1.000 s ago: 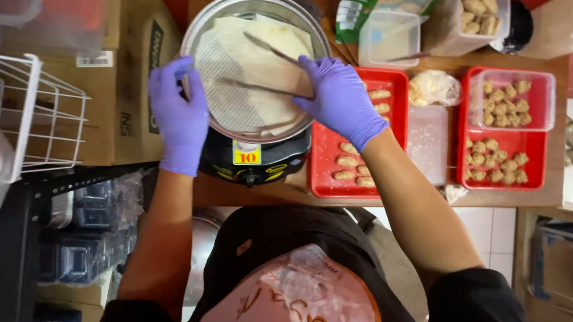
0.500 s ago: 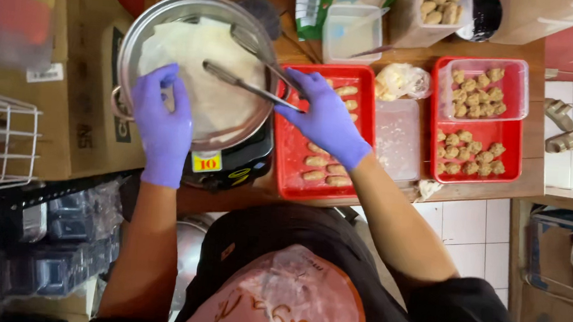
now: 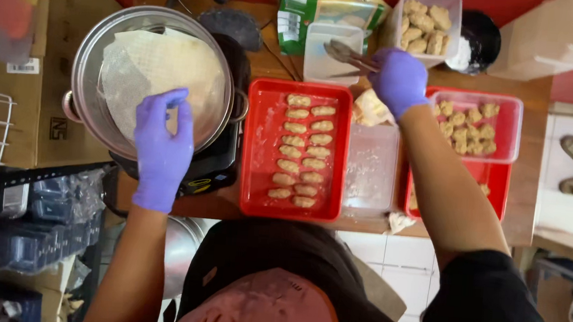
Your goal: The person removes a glass lid from a steamer pot, then uses tongs to transfer steamed dumplings from the steamer into a clear plastic container. They then place the tongs on the steamer and arrange the remaining dumplings in a red tray.
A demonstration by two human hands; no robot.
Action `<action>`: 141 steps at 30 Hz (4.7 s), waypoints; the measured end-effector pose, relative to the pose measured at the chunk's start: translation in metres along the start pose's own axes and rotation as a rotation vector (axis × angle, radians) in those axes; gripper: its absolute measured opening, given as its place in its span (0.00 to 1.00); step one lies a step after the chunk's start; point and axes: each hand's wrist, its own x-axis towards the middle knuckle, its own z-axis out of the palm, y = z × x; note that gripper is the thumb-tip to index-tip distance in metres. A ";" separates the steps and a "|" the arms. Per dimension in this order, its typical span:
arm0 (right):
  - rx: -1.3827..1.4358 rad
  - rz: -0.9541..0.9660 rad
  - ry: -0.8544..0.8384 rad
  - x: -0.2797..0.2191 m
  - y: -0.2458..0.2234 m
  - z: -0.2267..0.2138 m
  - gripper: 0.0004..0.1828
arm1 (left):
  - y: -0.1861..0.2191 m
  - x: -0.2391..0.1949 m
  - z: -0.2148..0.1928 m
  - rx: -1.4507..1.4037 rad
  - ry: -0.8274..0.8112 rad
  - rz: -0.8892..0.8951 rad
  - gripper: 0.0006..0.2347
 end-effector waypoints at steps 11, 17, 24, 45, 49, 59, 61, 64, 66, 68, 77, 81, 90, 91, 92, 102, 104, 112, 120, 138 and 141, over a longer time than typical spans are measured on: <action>-0.415 -0.393 0.383 0.051 -0.015 0.058 0.05 | 0.009 -0.052 -0.015 0.168 0.157 -0.098 0.07; -0.168 -0.238 0.228 0.006 0.015 0.048 0.03 | 0.022 -0.048 0.006 0.204 0.183 -0.070 0.08; 0.033 -0.100 0.222 -0.029 0.017 0.075 0.07 | 0.033 -0.026 0.046 0.157 0.107 0.065 0.09; 1.112 0.418 0.188 -0.189 0.065 0.134 0.46 | 0.070 -0.023 0.138 0.048 -0.139 0.216 0.08; 0.827 0.400 0.326 -0.192 0.056 0.138 0.49 | 0.073 -0.025 0.138 0.061 -0.158 0.237 0.06; 0.592 0.552 0.376 -0.168 0.045 0.172 0.53 | 0.052 -0.048 0.135 0.193 -0.268 0.234 0.06; 0.544 0.552 0.347 -0.170 0.044 0.172 0.54 | 0.046 -0.054 0.131 0.202 -0.280 0.217 0.06; 0.445 0.520 0.311 -0.169 0.043 0.163 0.57 | 0.039 -0.059 0.131 0.209 -0.281 0.175 0.06; 0.389 0.487 0.303 -0.173 0.041 0.153 0.61 | 0.035 -0.064 0.131 0.189 -0.279 0.140 0.06; 0.424 0.377 0.356 -0.178 0.029 0.117 0.53 | 0.034 -0.072 0.134 0.206 -0.280 0.100 0.06; 0.368 -0.371 0.221 -0.098 -0.031 0.143 0.22 | -0.004 -0.117 0.172 0.214 -0.301 -0.018 0.06; 0.071 -0.404 0.072 -0.032 -0.045 0.178 0.22 | 0.004 -0.126 0.163 0.166 -0.310 -0.087 0.06; -0.303 -0.465 0.126 -0.004 -0.039 0.224 0.10 | -0.022 -0.159 0.136 0.184 -0.416 -0.485 0.11; -0.304 -0.474 0.116 -0.006 -0.035 0.233 0.10 | -0.024 -0.164 0.136 0.182 -0.418 -0.497 0.11; -0.347 -0.484 0.146 -0.003 -0.032 0.240 0.09 | -0.028 -0.166 0.137 0.202 -0.411 -0.474 0.10; -0.187 -0.419 -0.013 -0.011 -0.045 0.209 0.11 | -0.016 -0.153 0.132 0.241 -0.459 -0.430 0.08; -0.206 -0.418 0.018 -0.010 -0.041 0.214 0.11 | -0.017 -0.153 0.132 0.237 -0.464 -0.425 0.09; -0.164 -0.383 0.077 0.001 -0.034 0.235 0.13 | -0.005 -0.154 0.126 0.244 -0.454 -0.409 0.08; -0.194 -0.341 0.111 -0.009 -0.047 0.224 0.12 | -0.001 -0.159 0.133 0.263 -0.477 -0.410 0.09; 0.318 0.086 0.296 -0.160 0.025 0.133 0.19 | -0.017 -0.161 0.155 0.213 -0.537 -0.407 0.10; 0.213 0.099 0.292 -0.182 0.041 0.149 0.21 | -0.018 -0.160 0.168 0.219 -0.530 -0.350 0.08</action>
